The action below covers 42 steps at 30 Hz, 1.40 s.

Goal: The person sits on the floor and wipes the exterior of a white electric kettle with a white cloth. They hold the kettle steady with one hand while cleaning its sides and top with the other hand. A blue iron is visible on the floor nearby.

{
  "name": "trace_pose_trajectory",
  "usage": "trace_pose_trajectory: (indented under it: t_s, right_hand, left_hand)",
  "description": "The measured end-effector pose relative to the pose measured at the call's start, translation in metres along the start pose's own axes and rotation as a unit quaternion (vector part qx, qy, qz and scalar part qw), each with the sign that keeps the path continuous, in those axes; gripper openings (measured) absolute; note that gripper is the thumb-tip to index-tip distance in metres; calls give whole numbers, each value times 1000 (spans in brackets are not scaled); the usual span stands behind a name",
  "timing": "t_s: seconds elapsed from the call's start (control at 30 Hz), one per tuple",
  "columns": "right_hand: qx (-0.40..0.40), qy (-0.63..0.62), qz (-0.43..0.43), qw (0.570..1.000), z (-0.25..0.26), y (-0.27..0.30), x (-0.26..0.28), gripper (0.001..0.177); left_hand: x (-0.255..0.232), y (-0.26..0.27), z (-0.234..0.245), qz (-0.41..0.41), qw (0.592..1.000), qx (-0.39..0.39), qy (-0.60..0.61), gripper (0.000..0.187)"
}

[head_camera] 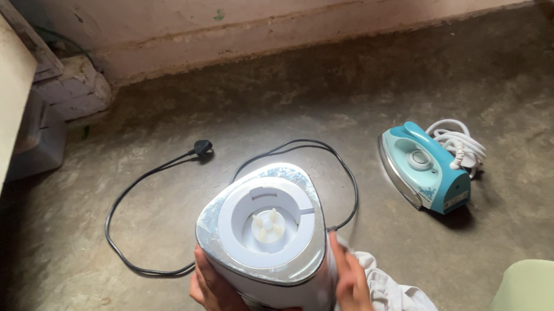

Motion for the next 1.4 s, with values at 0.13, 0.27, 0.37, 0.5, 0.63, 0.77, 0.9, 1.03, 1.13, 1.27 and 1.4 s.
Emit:
trace_pose_trajectory:
  t_s: [0.13, 0.27, 0.37, 0.5, 0.63, 0.77, 0.9, 1.03, 1.13, 1.27, 1.4]
  right_hand:
    - [121, -161, -193, 960, -1, -29, 48, 105]
    - [106, -129, -153, 974, 0, -38, 68, 102]
    - [64, -82, -41, 994, -3, -18, 36, 101]
    - [5, -43, 67, 997, -17, 14, -7, 102]
    - [44, -114, 78, 989, -9, 18, 37, 94]
    - [28, -68, 71, 995, 14, 2, 127, 87]
    - [129, -235, 32, 963, 1, -39, 157, 95]
    - [154, -280, -50, 946, -8, -68, 119, 100]
    - [184, -298, -36, 936, -17, -80, 86, 102]
    - [124, -211, -105, 964, -9, -75, 26, 99]
    - [120, -196, -160, 960, -9, -40, -6, 102]
  left_hand:
    - [4, 3, -2, 43, 999, 14, 13, 174]
    - [-8, -4, 5, -18, 1000, 0, 3, 174]
    - [-5, -5, 5, -3, 1000, -2, -6, 175]
    - [-7, -4, 3, -26, 1000, -11, -12, 173]
    - [-4, 1, 5, -27, 999, -25, -7, 170]
    - [1, -1, 2, -28, 999, -28, -7, 171]
    - [7, 4, 0, -3, 1000, -8, -13, 176]
    - [7, 4, -3, -13, 1000, 0, -11, 178]
    - [13, 10, -7, -6, 1000, -2, -19, 178]
    - [14, 12, -6, -14, 1000, -15, -16, 177]
    - [8, 10, -1, -13, 998, -32, -43, 174]
Point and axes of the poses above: each hand's wrist, its own y-axis away from the middle knuckle, its own z-axis out of the back of the hand, x = y × z, the point moved 10 cm from there along -y, towards the middle knuckle, and after that the axes turned 6 degrees about -z, right-handed, at the moved point
